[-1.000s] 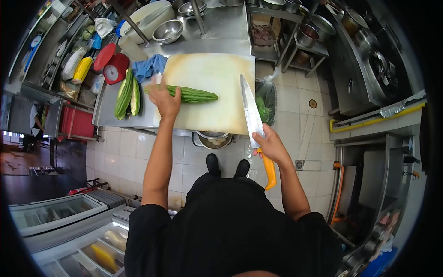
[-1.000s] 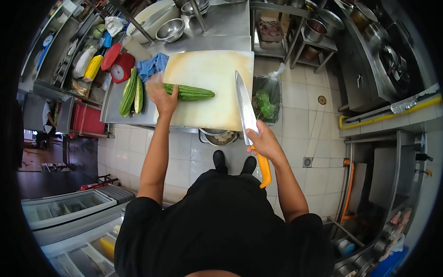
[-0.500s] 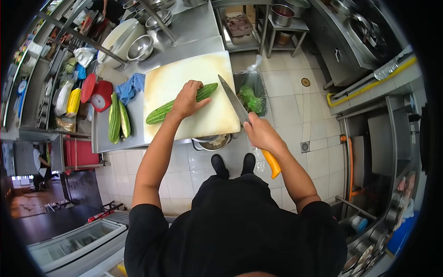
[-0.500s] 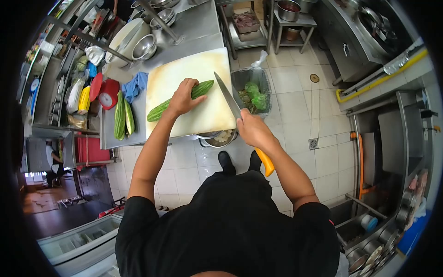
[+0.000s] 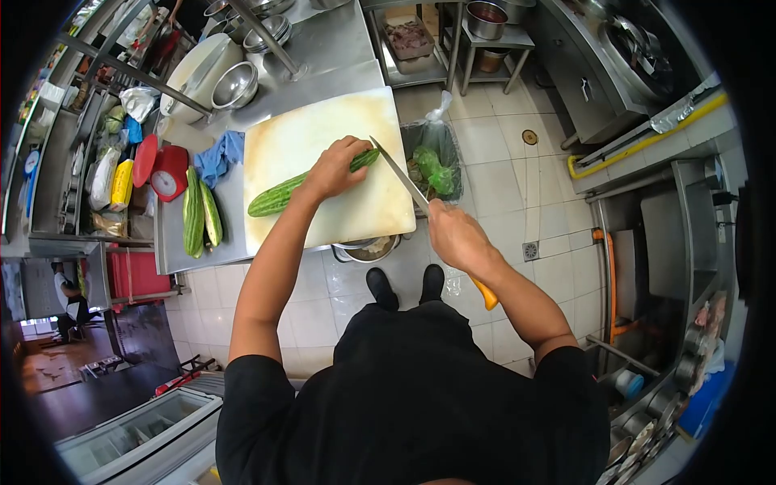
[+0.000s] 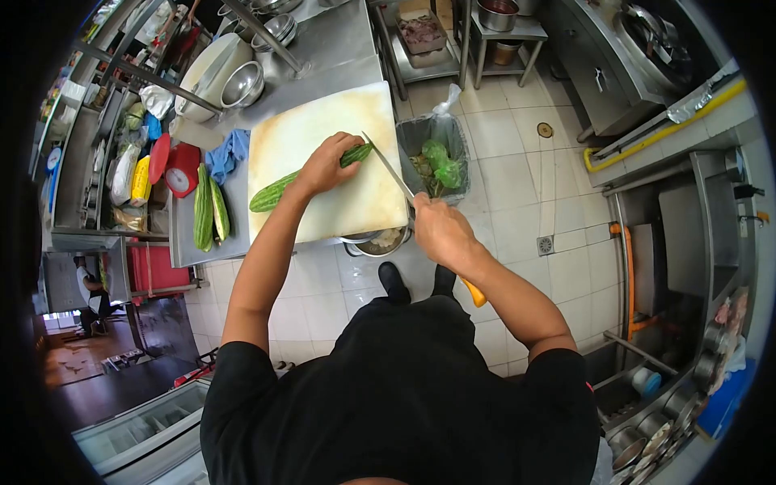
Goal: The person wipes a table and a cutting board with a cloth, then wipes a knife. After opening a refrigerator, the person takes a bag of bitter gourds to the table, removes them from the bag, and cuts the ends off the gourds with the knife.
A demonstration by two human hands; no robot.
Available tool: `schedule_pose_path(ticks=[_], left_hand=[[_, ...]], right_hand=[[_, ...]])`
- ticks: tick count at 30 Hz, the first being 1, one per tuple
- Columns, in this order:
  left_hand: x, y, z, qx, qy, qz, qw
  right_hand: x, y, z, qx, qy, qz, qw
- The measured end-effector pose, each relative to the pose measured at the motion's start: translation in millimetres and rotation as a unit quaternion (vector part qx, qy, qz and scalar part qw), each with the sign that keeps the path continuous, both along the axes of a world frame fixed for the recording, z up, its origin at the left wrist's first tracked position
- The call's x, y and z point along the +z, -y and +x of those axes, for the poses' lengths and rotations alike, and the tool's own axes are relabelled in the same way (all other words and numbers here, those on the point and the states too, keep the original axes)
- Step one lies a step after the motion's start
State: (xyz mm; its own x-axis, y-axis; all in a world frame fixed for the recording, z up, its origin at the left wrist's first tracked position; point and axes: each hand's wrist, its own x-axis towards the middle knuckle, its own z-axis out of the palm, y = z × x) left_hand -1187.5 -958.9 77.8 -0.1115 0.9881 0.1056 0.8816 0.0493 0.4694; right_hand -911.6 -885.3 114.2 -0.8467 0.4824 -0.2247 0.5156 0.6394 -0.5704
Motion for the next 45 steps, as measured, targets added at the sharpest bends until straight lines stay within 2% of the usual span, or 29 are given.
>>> schedule_pose_path(ticks=[14,21,24,26,28,33,36,37,39,40,42,45], left_hand=[[-6,-5,-7,-0.002,0.032,-0.015,0.999],[-7,-4,-9,0.001,0.051,-0.027,0.998],[-2,0,-12,0.011,0.082,0.025,0.996],[9,7,-14,0.076,0.109,-0.055,0.990],[14,18,-22,0.073,0.082,-0.062,0.992],[22,55,-46,0.094,0.050,-0.111,0.988],[28,65,-52,0.110,0.068,-0.171,0.977],[17,70,-53,0.114,0.016,-0.129,0.985],[15,72,-40,0.109,-0.021,-0.102,0.989],[13,70,-30,0.097,-0.051,-0.072,0.991],[10,66,-6,0.103,-0.093,-0.020,0.990],[16,59,11,0.107,-0.091,-0.053,0.989]], right_hand=[[13,0,-31,0.028,0.059,0.000,0.998],[-17,0,-58,0.009,0.066,0.020,0.998],[-23,-8,-60,-0.013,0.056,0.023,0.998],[-28,-23,-60,-0.030,0.053,0.016,0.998],[-34,-45,-59,-0.089,0.026,0.011,0.996],[-44,-89,-46,-0.116,-0.032,0.030,0.992],[-43,-100,-36,-0.186,-0.070,-0.136,0.971],[-45,-99,-32,-0.180,-0.074,-0.143,0.970],[-48,-91,-17,-0.228,-0.147,-0.283,0.920],[-49,-85,-13,-0.230,-0.150,-0.287,0.918],[-53,-72,0,-0.217,-0.192,-0.414,0.863],[-60,-52,12,-0.222,-0.190,-0.464,0.836]])
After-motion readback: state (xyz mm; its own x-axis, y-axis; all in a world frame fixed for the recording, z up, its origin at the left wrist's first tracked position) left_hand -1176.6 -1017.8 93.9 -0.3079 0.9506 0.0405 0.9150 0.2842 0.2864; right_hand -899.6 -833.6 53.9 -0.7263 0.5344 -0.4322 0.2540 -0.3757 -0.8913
